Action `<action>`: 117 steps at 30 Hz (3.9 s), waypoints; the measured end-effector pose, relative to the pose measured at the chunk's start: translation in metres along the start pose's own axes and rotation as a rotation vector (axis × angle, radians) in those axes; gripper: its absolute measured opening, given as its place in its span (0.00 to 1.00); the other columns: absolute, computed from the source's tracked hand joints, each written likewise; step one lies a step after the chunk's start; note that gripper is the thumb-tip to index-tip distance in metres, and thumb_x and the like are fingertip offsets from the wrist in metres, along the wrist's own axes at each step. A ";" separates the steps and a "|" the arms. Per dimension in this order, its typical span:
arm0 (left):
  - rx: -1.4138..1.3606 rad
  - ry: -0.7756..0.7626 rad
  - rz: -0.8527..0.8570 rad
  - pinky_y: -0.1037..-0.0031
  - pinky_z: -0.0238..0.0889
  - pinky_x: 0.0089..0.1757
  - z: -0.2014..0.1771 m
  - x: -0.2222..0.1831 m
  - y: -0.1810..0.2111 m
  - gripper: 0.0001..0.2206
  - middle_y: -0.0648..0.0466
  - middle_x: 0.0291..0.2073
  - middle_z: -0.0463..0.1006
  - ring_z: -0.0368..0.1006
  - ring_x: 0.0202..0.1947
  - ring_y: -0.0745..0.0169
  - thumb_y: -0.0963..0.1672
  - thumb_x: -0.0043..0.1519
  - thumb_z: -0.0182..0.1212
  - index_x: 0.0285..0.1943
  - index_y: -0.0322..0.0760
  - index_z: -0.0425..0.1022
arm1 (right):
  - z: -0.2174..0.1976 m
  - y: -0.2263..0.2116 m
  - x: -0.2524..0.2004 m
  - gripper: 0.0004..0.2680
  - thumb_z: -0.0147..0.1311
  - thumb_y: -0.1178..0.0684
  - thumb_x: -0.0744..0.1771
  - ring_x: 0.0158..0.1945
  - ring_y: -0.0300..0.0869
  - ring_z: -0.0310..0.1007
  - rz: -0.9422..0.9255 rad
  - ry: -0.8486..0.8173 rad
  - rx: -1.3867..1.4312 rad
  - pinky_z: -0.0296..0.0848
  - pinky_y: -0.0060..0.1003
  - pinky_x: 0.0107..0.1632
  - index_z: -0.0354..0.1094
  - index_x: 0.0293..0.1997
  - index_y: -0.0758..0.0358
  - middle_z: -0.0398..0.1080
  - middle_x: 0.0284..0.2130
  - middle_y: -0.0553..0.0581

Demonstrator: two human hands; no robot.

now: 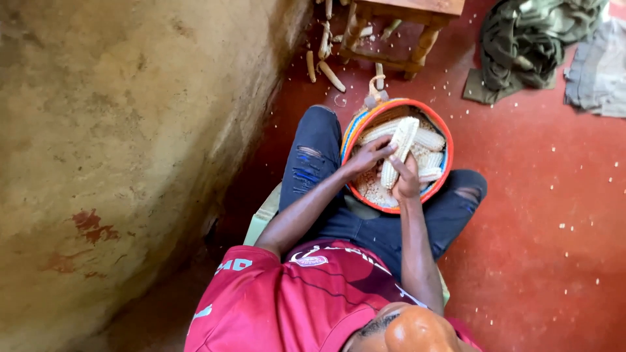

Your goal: Shelling dried corn cobs by hand into a red bucket

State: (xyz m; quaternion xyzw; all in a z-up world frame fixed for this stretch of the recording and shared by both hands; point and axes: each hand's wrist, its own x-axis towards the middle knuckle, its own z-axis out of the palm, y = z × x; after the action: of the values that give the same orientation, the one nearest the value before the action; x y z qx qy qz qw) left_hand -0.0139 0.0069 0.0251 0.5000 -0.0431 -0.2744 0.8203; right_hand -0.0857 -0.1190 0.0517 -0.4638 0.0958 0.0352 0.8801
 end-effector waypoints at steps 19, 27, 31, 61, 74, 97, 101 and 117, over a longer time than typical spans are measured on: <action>-0.098 -0.200 -0.034 0.84 0.61 0.22 0.006 -0.029 0.051 0.21 0.45 0.58 0.83 0.63 0.18 0.75 0.46 0.71 0.61 0.71 0.33 0.66 | 0.035 -0.033 -0.015 0.19 0.47 0.36 0.70 0.16 0.42 0.62 0.228 -0.197 0.245 0.57 0.33 0.14 0.69 0.54 0.64 0.74 0.36 0.64; -0.191 -0.010 0.111 0.68 0.73 0.41 0.022 -0.033 0.059 0.11 0.48 0.34 0.76 0.77 0.38 0.54 0.44 0.65 0.64 0.45 0.33 0.69 | 0.044 -0.020 -0.024 0.29 0.45 0.36 0.73 0.66 0.51 0.67 -0.091 -0.126 -0.901 0.73 0.43 0.60 0.46 0.78 0.71 0.59 0.70 0.68; -0.104 -0.099 0.100 0.65 0.80 0.45 0.014 -0.041 0.059 0.19 0.49 0.42 0.80 0.82 0.45 0.51 0.52 0.69 0.63 0.55 0.35 0.68 | 0.053 -0.030 -0.035 0.31 0.47 0.33 0.72 0.34 0.35 0.62 0.109 -0.096 -0.657 0.69 0.29 0.27 0.44 0.80 0.63 0.59 0.43 0.56; -0.143 -0.080 0.050 0.65 0.80 0.37 0.021 -0.046 0.062 0.17 0.45 0.37 0.79 0.82 0.43 0.49 0.52 0.70 0.58 0.53 0.35 0.66 | 0.044 -0.019 -0.036 0.15 0.52 0.43 0.72 0.21 0.33 0.60 0.093 -0.156 -0.508 0.62 0.27 0.23 0.57 0.58 0.61 0.61 0.28 0.50; -0.143 -0.099 0.055 0.67 0.76 0.39 0.018 -0.044 0.051 0.16 0.46 0.36 0.76 0.80 0.42 0.49 0.47 0.69 0.62 0.57 0.35 0.63 | 0.044 -0.013 -0.035 0.19 0.49 0.38 0.72 0.18 0.34 0.64 0.082 -0.099 -0.686 0.64 0.30 0.21 0.54 0.59 0.65 0.63 0.22 0.52; -0.216 -0.219 0.049 0.70 0.68 0.57 0.002 -0.036 0.041 0.23 0.43 0.55 0.81 0.77 0.56 0.54 0.38 0.64 0.57 0.71 0.31 0.65 | 0.042 -0.018 -0.036 0.25 0.52 0.39 0.72 0.65 0.53 0.73 -0.187 0.012 -0.829 0.69 0.42 0.65 0.55 0.73 0.66 0.72 0.62 0.66; -0.238 -0.113 0.069 0.63 0.75 0.53 0.009 -0.040 0.045 0.18 0.43 0.48 0.82 0.81 0.50 0.49 0.40 0.67 0.63 0.64 0.31 0.67 | 0.040 -0.008 -0.034 0.22 0.55 0.44 0.72 0.66 0.57 0.68 -0.247 -0.001 -0.915 0.65 0.46 0.66 0.54 0.70 0.71 0.68 0.62 0.70; -0.201 -0.246 0.122 0.67 0.68 0.60 0.006 -0.041 0.050 0.21 0.45 0.54 0.82 0.77 0.57 0.55 0.43 0.69 0.66 0.69 0.31 0.67 | 0.040 -0.020 -0.035 0.24 0.51 0.45 0.74 0.76 0.51 0.60 -0.217 -0.077 -0.767 0.57 0.42 0.75 0.47 0.78 0.68 0.61 0.73 0.66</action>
State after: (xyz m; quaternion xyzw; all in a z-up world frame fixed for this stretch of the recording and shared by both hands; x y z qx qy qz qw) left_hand -0.0298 0.0399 0.0783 0.3747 -0.1457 -0.2861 0.8698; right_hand -0.1116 -0.0959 0.0968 -0.7645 -0.0069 -0.0075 0.6445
